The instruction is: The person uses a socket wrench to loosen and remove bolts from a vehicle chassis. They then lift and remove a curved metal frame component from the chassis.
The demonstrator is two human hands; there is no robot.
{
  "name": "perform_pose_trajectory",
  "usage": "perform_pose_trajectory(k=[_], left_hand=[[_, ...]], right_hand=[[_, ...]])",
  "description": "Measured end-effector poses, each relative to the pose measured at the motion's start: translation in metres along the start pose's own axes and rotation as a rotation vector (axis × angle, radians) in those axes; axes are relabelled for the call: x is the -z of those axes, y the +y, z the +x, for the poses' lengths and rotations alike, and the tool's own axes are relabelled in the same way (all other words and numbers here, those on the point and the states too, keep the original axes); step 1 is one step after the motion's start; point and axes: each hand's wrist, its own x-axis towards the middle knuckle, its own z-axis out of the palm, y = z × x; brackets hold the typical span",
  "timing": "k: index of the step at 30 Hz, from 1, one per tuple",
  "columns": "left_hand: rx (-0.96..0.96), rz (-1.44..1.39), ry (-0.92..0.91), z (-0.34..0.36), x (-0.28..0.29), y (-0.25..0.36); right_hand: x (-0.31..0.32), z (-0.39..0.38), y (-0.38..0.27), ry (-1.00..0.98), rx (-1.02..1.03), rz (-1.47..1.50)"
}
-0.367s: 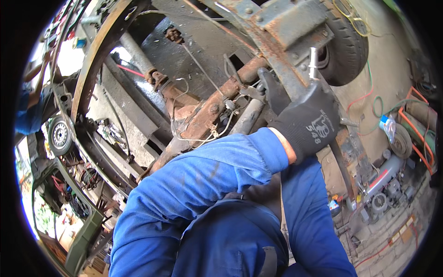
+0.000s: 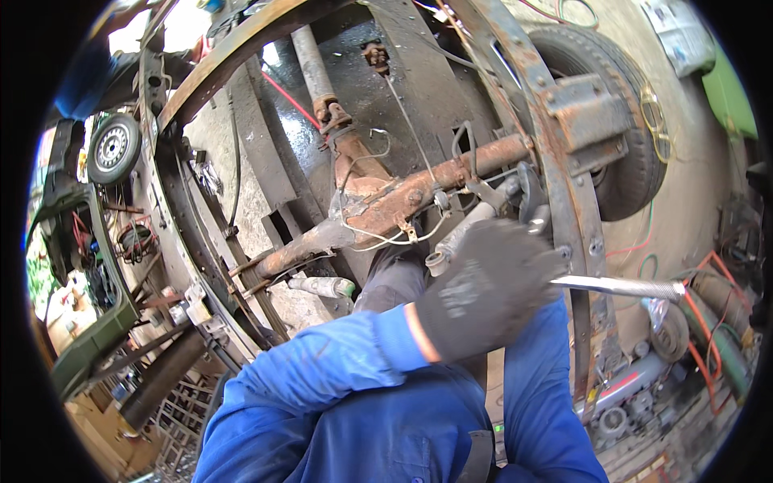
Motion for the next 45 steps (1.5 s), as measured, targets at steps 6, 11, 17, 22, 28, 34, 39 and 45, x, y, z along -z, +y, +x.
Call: perform_pose_trajectory(k=[6, 11, 17, 22, 28, 34, 39, 45], left_hand=[[0.659, -0.401, 0.158, -0.098, 0.065, -0.045], [0.804, -0.355, 0.131, -0.133, 0.087, -0.081], [0.162, 0.488, 0.033, -0.118, 0.119, -0.11], [0.012, 0.741, 0.203, -0.093, 0.146, -0.113], [0.086, 0.894, 0.026, -0.085, 0.181, -0.124], [0.548, 0.101, 0.319, -0.111, 0.16, -0.112], [0.591, -0.155, 0.327, -0.121, 0.148, -0.09], [0.533, -0.001, 0.392, -0.117, 0.105, -0.095]], right_hand=[[0.01, 0.005, 0.001, 0.033, 0.426, -0.506], [0.025, 0.007, 0.0, -0.07, 0.287, -0.344], [0.032, 0.008, 0.003, -0.104, 0.35, -0.405], [0.03, 0.007, -0.002, -0.098, 0.33, -0.429], [0.031, 0.013, 0.011, -0.041, 0.409, -0.461], [0.025, 0.015, 0.009, -0.005, 0.385, -0.541], [0.011, 0.007, -0.007, 0.036, 0.169, -0.312], [0.02, 0.013, 0.001, 0.007, 0.154, -0.374]])
